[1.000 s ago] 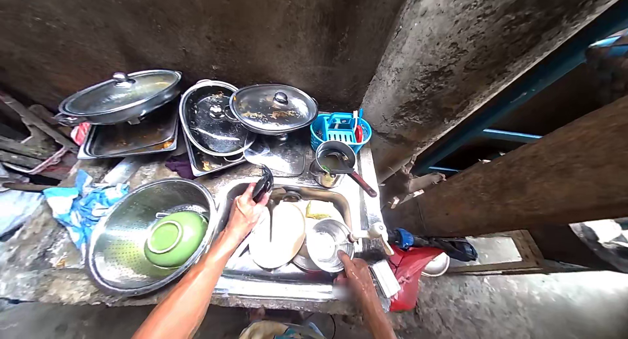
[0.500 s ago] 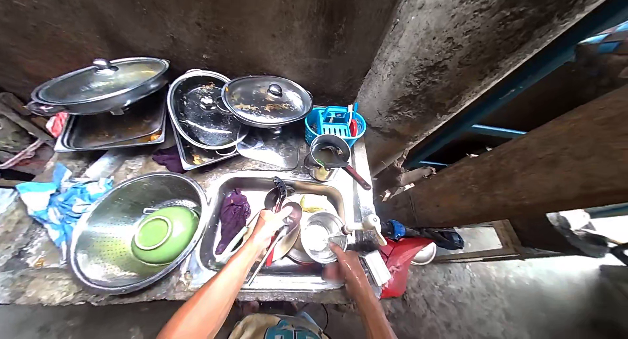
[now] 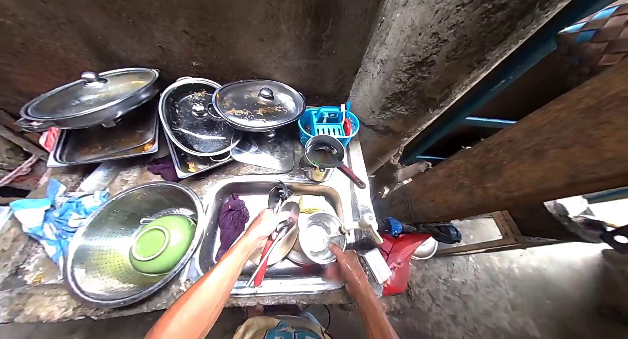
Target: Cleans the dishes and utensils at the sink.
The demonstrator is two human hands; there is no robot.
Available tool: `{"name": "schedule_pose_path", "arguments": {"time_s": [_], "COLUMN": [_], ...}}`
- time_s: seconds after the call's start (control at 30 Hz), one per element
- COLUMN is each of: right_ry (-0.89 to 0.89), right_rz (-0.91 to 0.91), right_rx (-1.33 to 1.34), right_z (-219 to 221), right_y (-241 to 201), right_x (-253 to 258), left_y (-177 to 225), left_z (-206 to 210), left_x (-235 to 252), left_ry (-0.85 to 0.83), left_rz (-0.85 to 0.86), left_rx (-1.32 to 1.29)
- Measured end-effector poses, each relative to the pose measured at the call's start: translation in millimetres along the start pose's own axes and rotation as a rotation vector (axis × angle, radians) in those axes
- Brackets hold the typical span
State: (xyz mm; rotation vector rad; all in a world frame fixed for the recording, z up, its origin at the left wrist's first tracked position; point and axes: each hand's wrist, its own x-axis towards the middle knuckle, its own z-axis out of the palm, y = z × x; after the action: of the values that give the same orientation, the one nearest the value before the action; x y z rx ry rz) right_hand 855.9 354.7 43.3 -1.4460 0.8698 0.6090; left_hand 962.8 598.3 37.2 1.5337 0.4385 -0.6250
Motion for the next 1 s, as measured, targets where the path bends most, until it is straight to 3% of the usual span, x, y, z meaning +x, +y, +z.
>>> {"name": "schedule_pose_path", "arguments": {"time_s": [0.1, 0.33, 0.63, 1.0], "right_ry": [0.015, 0.006, -0.004, -0.029], "right_rz": [0.01, 0.004, 0.009, 0.02], "right_rx": [0.001, 0.015, 0.003, 0.063], "right_z": [1, 0, -1, 2], "right_y": [0, 2, 1, 1], "right_x": [0, 0, 1, 1], "left_y": [-8, -21, -24, -32], "left_z": [-3, -10, -10, -8], "left_x": [-2, -9, -11, -15], "left_ry": [-0.045, -0.11, -0.111, -0.067], "left_rz": [-0.076, -0.078, 0.009, -0.022], "left_rx": [-0.051, -0.097, -0.125, -0.218]}}
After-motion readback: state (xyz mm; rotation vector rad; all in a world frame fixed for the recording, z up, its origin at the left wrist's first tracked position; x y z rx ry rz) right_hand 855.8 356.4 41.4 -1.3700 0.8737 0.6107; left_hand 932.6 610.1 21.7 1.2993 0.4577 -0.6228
